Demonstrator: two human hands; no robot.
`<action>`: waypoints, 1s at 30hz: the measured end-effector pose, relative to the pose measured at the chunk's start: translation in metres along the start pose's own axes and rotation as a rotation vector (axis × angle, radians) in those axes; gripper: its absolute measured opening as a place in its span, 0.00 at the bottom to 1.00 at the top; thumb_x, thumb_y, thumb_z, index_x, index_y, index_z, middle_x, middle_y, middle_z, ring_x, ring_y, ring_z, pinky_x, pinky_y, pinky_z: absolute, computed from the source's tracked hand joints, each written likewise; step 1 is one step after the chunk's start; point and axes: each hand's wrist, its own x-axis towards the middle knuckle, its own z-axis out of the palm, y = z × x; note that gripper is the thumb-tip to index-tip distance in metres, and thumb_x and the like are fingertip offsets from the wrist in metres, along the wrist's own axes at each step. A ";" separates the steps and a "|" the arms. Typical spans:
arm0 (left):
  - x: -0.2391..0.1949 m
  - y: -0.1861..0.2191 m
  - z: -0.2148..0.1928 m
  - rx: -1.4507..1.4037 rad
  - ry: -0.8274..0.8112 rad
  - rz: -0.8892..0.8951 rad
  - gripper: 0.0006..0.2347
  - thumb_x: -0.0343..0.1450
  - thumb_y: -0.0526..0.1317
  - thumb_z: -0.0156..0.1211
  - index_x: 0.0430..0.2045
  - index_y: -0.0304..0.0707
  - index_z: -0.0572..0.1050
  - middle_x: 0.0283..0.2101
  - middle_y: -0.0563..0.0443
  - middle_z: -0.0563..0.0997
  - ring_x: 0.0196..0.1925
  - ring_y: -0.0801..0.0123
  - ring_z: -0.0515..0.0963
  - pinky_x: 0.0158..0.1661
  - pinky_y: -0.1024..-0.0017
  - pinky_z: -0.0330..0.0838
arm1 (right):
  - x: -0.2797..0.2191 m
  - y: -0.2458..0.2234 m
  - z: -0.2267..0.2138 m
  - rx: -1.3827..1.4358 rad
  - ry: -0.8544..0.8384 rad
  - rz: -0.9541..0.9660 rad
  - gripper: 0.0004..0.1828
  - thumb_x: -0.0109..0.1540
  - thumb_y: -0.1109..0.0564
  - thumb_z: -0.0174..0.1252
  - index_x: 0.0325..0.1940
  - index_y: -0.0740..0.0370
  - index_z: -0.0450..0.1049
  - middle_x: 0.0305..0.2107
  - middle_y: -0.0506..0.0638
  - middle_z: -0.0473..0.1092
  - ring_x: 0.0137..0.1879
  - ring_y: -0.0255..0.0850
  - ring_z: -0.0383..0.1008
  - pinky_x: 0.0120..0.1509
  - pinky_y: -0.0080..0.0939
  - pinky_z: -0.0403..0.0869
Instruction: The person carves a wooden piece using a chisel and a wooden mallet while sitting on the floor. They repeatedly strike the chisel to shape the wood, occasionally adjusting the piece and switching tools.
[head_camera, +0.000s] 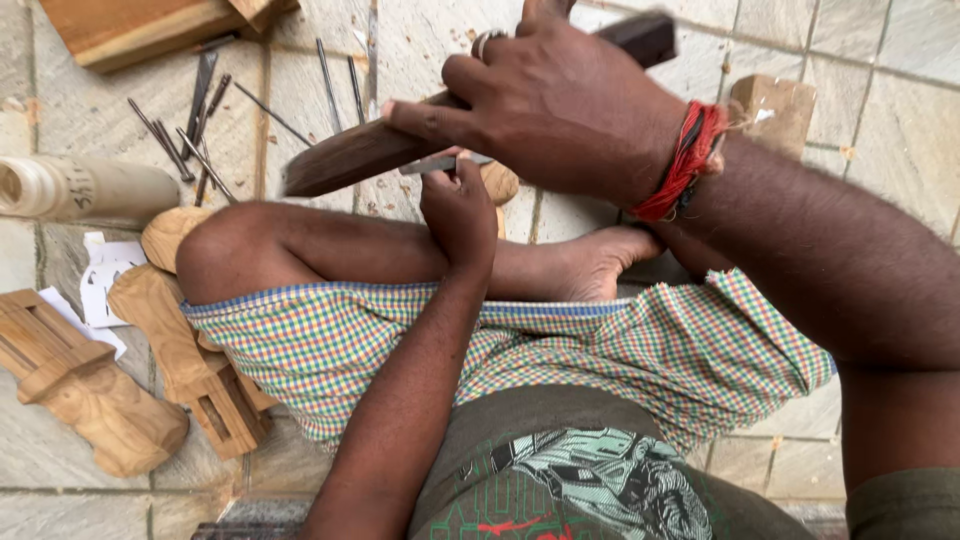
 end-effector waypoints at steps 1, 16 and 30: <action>0.001 0.002 0.001 0.006 0.010 0.010 0.15 0.72 0.45 0.52 0.37 0.27 0.78 0.37 0.33 0.84 0.42 0.44 0.85 0.44 0.53 0.76 | 0.000 0.002 0.000 0.043 0.017 0.013 0.28 0.72 0.50 0.46 0.77 0.34 0.64 0.36 0.42 0.74 0.39 0.39 0.79 0.60 0.71 0.65; 0.002 0.003 0.005 0.074 0.011 -0.025 0.18 0.73 0.46 0.48 0.30 0.23 0.78 0.35 0.31 0.84 0.39 0.45 0.84 0.44 0.53 0.75 | -0.014 -0.001 0.007 -0.126 -0.014 -0.018 0.24 0.67 0.46 0.47 0.69 0.30 0.66 0.33 0.41 0.73 0.33 0.39 0.78 0.53 0.60 0.71; -0.008 0.012 0.007 0.091 0.039 -0.117 0.19 0.72 0.44 0.48 0.27 0.19 0.79 0.32 0.30 0.84 0.36 0.45 0.85 0.42 0.55 0.76 | -0.031 -0.005 0.024 0.030 0.139 -0.007 0.28 0.65 0.48 0.53 0.71 0.29 0.68 0.35 0.43 0.73 0.38 0.41 0.78 0.53 0.62 0.70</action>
